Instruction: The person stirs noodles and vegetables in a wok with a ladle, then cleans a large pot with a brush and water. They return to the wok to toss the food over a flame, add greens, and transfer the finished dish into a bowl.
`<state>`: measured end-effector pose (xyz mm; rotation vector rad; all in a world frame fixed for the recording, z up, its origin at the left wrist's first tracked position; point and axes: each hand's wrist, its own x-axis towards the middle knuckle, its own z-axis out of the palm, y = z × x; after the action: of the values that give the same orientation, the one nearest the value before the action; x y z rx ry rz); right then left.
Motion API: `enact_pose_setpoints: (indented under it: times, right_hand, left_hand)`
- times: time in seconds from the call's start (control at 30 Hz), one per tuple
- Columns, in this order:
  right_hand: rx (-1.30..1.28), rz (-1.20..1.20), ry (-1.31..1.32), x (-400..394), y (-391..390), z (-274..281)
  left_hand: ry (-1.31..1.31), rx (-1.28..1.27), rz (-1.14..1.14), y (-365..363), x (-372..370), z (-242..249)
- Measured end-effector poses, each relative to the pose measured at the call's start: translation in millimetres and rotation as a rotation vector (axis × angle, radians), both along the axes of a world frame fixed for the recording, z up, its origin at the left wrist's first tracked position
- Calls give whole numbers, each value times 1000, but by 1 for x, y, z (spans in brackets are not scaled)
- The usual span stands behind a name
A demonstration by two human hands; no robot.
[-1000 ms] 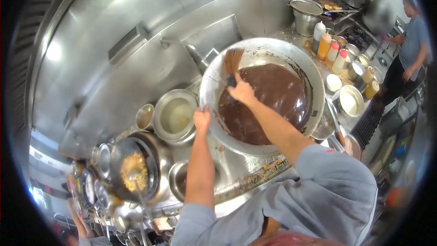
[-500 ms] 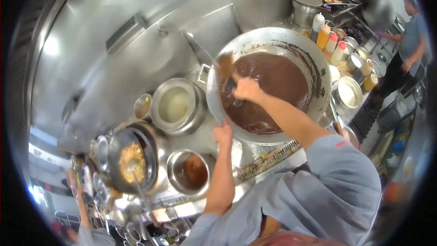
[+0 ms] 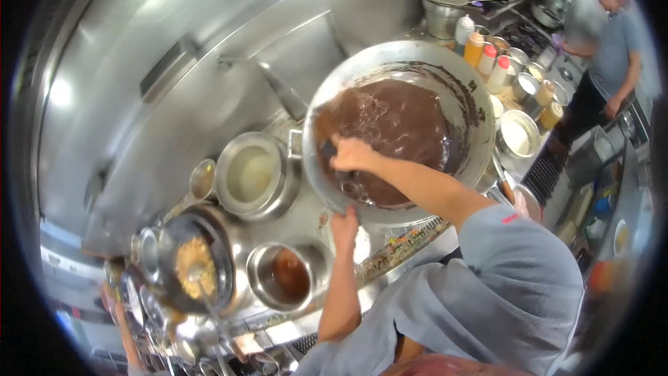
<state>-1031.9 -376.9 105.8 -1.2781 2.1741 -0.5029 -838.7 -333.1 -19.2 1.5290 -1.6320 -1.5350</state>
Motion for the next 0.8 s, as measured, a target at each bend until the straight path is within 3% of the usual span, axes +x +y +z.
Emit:
enact_pose_setpoints:
  times: [0.07, 0.1, 0.17, 0.2, 0.3, 0.33, 0.37, 0.43, 0.47, 0.57, 0.7, 0.8]
  right_hand:
    - [8, 83, 11, -1, 16, 13]
    - [15, 81, 21, -12, 17, 14]
    - [-83, -129, -8, -43, 10, 3]
    - [-170, -275, 7, -53, -1, -15]
    - [-209, -270, -81, -38, -11, -15]
    - [-201, -171, -83, -26, -7, -15]
    - [-154, -59, -53, -13, -2, -13]
    - [-11, 44, 41, -14, 9, -1]
    - [-15, -2, 83, -29, 7, -7]
    - [-57, -257, 114, -70, -6, -5]
    - [-77, -178, 19, -60, -17, -15]
    - [-98, -45, -69, -25, -14, -23]
  left_hand:
    - [-209, -299, -86, -35, 2, 34]
    - [-331, -419, -4, -63, 1, 34]
    - [-274, -660, -31, -111, -15, 68]
    - [-209, -733, -130, -154, -22, 64]
    - [-334, -1076, -310, -244, -63, 45]
    - [-363, -1170, -401, -264, -71, 43]
    - [-370, -1166, -378, -275, -77, 49]
    - [-734, -860, -729, -288, -97, 56]
    - [-709, -758, -673, -283, -99, 51]
    - [-676, -822, -590, -270, -96, 42]
    - [-767, -825, -582, -244, -71, 17]
    - [-828, -807, -451, -185, -40, 35]
